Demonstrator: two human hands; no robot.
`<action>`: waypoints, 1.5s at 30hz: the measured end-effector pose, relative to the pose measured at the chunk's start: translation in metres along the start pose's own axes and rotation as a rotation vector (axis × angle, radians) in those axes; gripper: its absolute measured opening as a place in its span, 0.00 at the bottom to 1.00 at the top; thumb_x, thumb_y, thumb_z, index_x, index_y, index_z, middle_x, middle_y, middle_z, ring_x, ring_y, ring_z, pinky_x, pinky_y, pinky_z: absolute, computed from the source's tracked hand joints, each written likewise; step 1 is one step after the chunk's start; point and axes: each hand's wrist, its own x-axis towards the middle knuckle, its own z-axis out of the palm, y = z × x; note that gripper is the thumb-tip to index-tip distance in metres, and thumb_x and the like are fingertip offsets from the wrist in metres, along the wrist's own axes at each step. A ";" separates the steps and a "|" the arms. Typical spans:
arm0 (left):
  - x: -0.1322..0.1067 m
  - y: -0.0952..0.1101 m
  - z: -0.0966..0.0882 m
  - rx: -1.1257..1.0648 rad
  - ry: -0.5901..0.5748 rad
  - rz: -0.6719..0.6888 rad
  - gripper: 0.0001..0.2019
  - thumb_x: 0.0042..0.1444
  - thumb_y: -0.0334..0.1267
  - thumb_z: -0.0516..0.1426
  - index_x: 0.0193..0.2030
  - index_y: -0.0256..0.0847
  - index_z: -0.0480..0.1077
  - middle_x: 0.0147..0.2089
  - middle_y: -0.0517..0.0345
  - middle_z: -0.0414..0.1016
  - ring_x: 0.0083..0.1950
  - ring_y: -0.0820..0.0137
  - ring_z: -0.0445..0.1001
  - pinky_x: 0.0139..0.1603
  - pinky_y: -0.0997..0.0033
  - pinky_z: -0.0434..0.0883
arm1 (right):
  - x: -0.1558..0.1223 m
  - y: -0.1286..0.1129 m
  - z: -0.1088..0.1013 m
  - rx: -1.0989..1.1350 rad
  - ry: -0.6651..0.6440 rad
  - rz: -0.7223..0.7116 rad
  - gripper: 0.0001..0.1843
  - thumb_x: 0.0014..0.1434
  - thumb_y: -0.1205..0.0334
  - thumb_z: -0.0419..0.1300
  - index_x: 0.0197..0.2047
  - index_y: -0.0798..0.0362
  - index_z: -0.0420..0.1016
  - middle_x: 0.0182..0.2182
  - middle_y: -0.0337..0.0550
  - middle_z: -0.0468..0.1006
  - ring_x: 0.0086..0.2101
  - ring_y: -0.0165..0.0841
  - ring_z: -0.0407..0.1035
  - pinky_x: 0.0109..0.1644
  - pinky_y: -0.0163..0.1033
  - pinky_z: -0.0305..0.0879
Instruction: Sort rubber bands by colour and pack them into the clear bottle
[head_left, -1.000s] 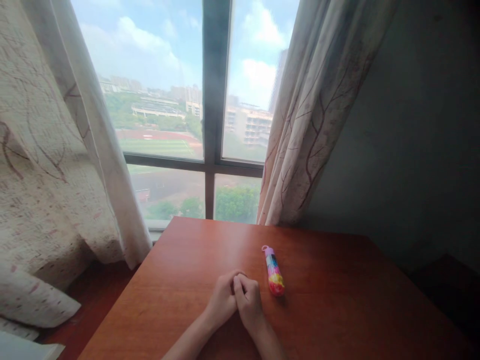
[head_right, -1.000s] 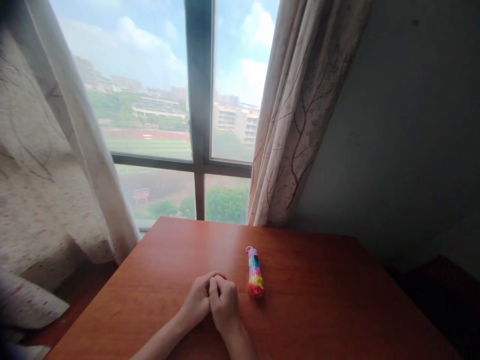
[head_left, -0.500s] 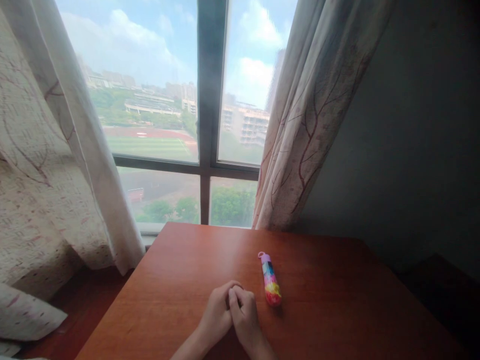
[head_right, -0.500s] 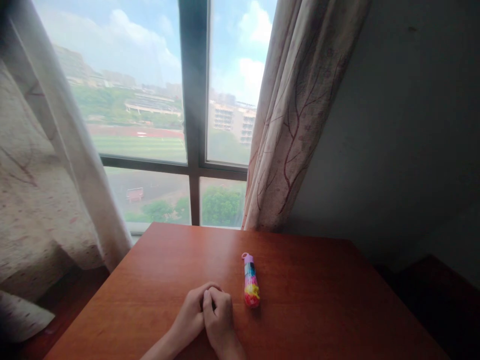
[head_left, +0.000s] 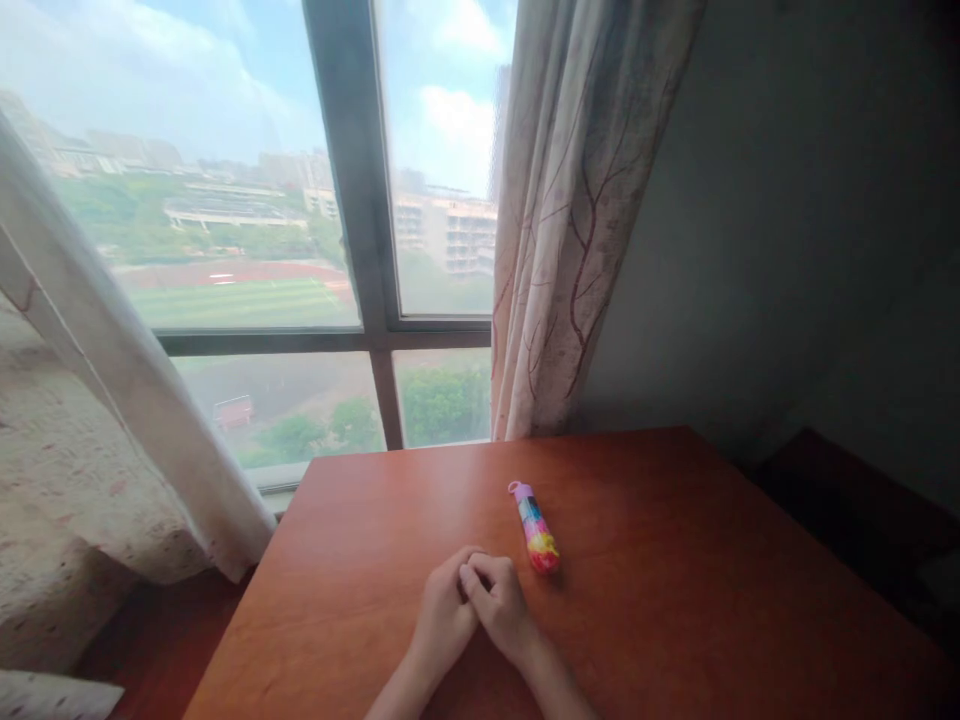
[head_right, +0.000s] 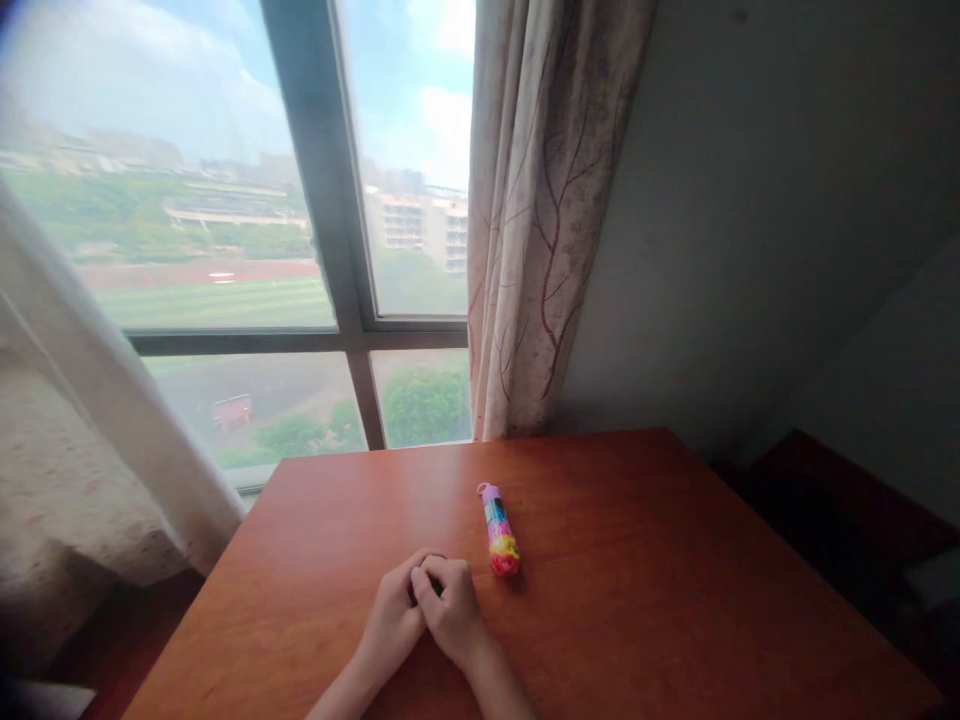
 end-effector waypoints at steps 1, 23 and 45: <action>0.000 0.000 -0.001 0.001 -0.002 0.001 0.09 0.49 0.27 0.50 0.32 0.38 0.70 0.30 0.58 0.74 0.33 0.68 0.72 0.35 0.74 0.66 | 0.000 -0.001 0.000 0.001 0.001 0.001 0.20 0.63 0.57 0.52 0.21 0.53 0.59 0.19 0.33 0.59 0.23 0.26 0.56 0.28 0.34 0.48; 0.001 -0.004 -0.001 -0.057 -0.015 -0.033 0.10 0.50 0.28 0.51 0.33 0.39 0.72 0.33 0.57 0.77 0.35 0.66 0.73 0.37 0.74 0.69 | 0.005 -0.005 -0.002 0.027 -0.056 0.053 0.19 0.62 0.58 0.52 0.20 0.53 0.60 0.19 0.32 0.59 0.23 0.26 0.55 0.27 0.33 0.48; -0.001 -0.004 0.004 0.024 0.099 0.030 0.07 0.47 0.26 0.50 0.28 0.38 0.68 0.28 0.59 0.74 0.31 0.70 0.69 0.32 0.76 0.64 | 0.003 -0.005 -0.005 0.027 -0.055 -0.020 0.23 0.65 0.50 0.51 0.22 0.53 0.61 0.20 0.34 0.62 0.24 0.27 0.57 0.28 0.33 0.50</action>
